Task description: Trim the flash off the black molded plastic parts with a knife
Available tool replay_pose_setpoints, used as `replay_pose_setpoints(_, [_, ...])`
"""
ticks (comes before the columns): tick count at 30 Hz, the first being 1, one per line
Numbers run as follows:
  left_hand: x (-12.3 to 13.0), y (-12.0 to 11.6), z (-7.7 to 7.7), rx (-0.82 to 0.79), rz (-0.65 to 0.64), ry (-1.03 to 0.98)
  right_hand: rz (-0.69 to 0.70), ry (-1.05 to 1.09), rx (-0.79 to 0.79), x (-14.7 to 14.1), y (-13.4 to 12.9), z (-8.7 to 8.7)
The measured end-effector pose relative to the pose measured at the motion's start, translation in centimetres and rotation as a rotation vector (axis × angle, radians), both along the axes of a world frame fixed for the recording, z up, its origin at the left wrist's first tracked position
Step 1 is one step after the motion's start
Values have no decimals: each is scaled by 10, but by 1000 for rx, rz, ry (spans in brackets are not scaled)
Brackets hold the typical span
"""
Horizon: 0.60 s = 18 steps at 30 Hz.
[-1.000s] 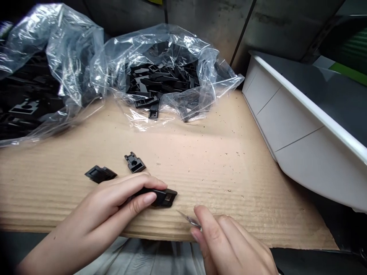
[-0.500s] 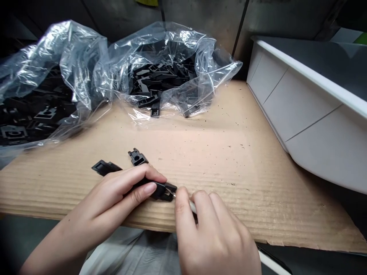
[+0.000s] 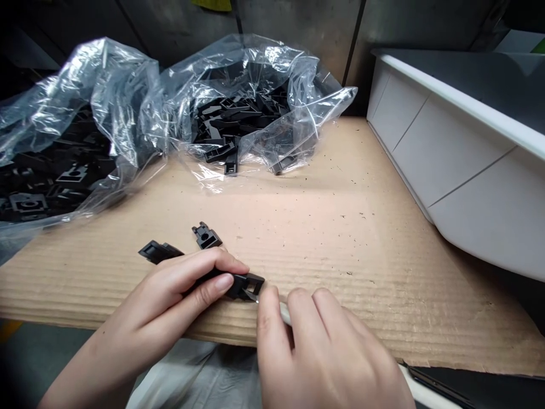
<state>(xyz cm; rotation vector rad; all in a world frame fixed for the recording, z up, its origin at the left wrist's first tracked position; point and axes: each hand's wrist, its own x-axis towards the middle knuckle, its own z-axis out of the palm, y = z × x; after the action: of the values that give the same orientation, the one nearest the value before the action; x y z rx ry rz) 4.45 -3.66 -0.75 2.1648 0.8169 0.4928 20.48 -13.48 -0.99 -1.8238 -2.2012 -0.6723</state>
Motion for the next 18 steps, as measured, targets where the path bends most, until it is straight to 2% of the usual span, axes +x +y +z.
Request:
replay_pose_setpoints(6, [0,1,1,17,-12,-7,36,55,21,-3,1,-15])
replay_pose_setpoints(12, [4,2,1,14,-11,15,-58,64,-83,-11,1,-2])
replay_pose_setpoints(16, [3,1,0,12,-9,-2,21,57,-127,-1,4,3])
replay_pose_setpoints(18, [0,1,0,8,-2,-29,104,163,-174,7,2,1])
